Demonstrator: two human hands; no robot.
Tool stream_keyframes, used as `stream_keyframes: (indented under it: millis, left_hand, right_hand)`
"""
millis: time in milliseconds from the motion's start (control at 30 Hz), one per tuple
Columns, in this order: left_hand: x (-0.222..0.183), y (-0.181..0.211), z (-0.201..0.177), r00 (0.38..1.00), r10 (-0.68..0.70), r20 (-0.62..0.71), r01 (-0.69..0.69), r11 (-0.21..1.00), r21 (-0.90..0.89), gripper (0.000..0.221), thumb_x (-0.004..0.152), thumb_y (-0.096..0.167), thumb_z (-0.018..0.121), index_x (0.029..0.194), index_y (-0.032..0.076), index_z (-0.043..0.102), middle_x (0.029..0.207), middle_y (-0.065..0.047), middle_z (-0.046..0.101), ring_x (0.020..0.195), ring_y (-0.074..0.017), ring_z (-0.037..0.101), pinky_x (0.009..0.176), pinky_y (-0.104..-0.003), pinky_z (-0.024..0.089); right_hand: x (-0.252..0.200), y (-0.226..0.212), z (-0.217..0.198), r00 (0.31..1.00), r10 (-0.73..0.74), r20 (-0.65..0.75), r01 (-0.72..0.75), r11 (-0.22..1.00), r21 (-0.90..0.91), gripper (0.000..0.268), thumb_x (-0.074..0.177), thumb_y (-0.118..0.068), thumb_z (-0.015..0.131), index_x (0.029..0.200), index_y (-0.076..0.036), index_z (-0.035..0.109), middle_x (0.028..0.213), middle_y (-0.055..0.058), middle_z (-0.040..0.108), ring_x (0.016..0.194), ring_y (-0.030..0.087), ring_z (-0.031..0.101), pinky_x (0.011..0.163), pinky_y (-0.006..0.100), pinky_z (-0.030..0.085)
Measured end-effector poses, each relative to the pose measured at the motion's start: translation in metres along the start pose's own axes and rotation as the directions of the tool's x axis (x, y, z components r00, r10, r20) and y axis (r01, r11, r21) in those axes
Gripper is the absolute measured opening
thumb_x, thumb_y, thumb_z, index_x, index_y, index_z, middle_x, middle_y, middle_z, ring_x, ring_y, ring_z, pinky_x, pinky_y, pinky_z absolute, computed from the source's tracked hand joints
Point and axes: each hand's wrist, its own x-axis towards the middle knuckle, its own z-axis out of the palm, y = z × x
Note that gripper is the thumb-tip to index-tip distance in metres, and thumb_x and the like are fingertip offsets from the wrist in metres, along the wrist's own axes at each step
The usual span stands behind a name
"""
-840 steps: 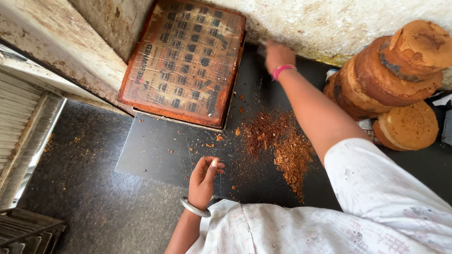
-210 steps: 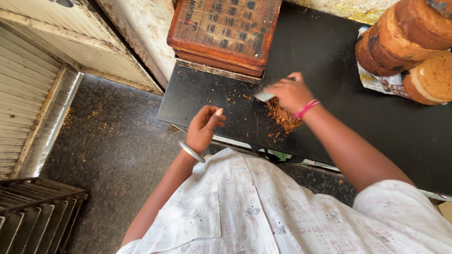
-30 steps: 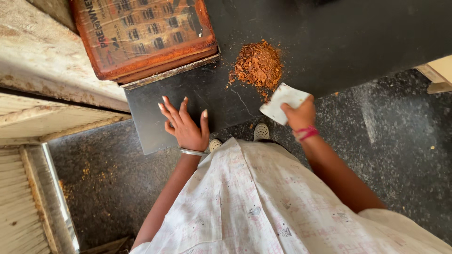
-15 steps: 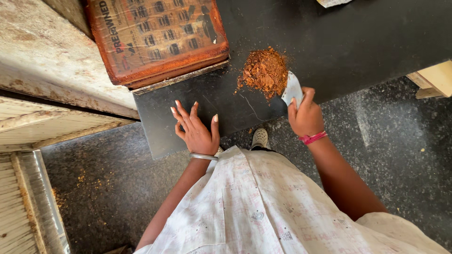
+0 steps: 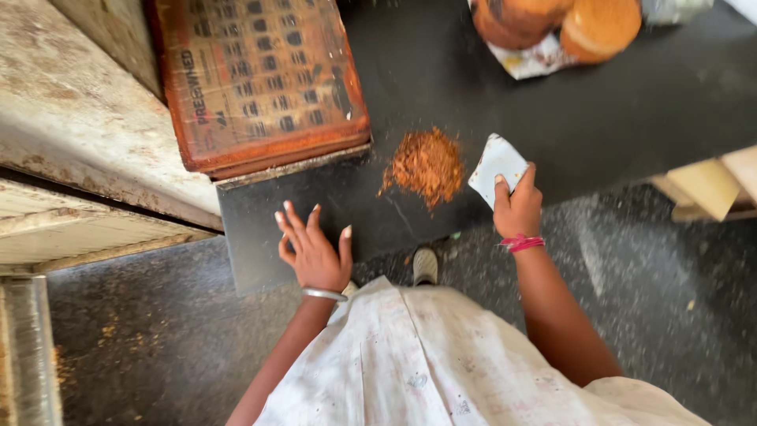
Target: The person cleans a table by hand using a scrap of paper, wiping crumbs and debris into a pile.
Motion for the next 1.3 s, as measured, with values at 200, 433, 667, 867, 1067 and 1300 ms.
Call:
stream_keyframes:
  millis: [200,433,667,867,1067,1300]
  left_hand:
    - [-0.002,0.003,0.01,0.995,-0.083,-0.047,0.086,0.995,0.055,0.064,0.102,0.047,0.057,0.147,0.003,0.048,0.169,-0.029,0.017,0.157,-0.0474,0.01,0.117,-0.057,0.018]
    - [0.003,0.012,0.009,0.995,-0.093,-0.026,0.096,0.98,0.176,0.068,0.099,0.054,0.055,0.146,0.005,0.049,0.167,-0.026,0.02,0.156,-0.0446,0.014,0.115,-0.058,0.018]
    - [0.005,0.019,0.009,0.988,-0.139,-0.07,0.15,0.968,0.201,0.074,0.097,0.057,0.055,0.147,0.003,0.047,0.168,-0.026,0.02,0.157,-0.0443,0.014,0.117,-0.056,0.021]
    - [0.004,0.018,0.013,0.983,-0.163,-0.085,0.18,0.949,0.258,0.075,0.096,0.059,0.056,0.148,0.005,0.047,0.168,-0.025,0.019,0.156,-0.0429,0.014,0.117,-0.056,0.021]
    - [0.005,0.021,0.014,0.984,-0.163,-0.075,0.178,0.94,0.292,0.078,0.096,0.061,0.055,0.15,0.006,0.045,0.168,-0.025,0.018,0.155,-0.0432,0.013,0.116,-0.056,0.019]
    - [0.006,0.022,0.008,0.984,-0.166,-0.07,0.178,0.956,0.233,0.078,0.097,0.06,0.055,0.152,0.005,0.044,0.169,-0.025,0.018,0.157,-0.0424,0.013,0.118,-0.055,0.021]
  right_hand:
    - [0.097,0.033,0.016,0.994,-0.044,0.102,0.062,0.981,-0.185,0.017,0.093,-0.004,0.068,0.107,0.0,0.06,0.098,0.031,0.069,0.095,0.053,0.065,0.079,0.056,0.051]
    - [0.177,-0.005,0.083,0.891,-0.3,0.34,0.363,0.921,-0.139,0.024,0.089,-0.003,0.067,0.111,-0.008,0.07,0.099,0.023,0.071,0.091,0.047,0.066,0.078,0.053,0.053]
    - [0.183,-0.054,0.141,0.596,-0.591,0.543,0.729,0.682,-0.059,0.019,0.088,-0.001,0.065,0.102,-0.012,0.072,0.098,0.008,0.075,0.098,0.031,0.067,0.086,0.046,0.045]
    - [0.16,-0.052,0.127,0.467,-0.5,0.729,0.784,0.615,-0.08,0.025,0.089,-0.004,0.069,0.107,-0.019,0.075,0.101,0.002,0.077,0.096,0.023,0.068,0.089,0.043,0.044]
    - [0.182,-0.044,0.126,0.481,-0.496,0.723,0.77,0.633,-0.078,0.03,0.084,-0.002,0.07,0.107,-0.021,0.075,0.1,0.002,0.077,0.098,0.022,0.067,0.087,0.043,0.043]
    - [0.173,-0.067,0.158,0.452,-0.534,0.714,0.81,0.581,-0.078,0.022,0.091,-0.004,0.065,0.1,-0.021,0.076,0.096,0.002,0.075,0.097,0.022,0.065,0.091,0.043,0.041]
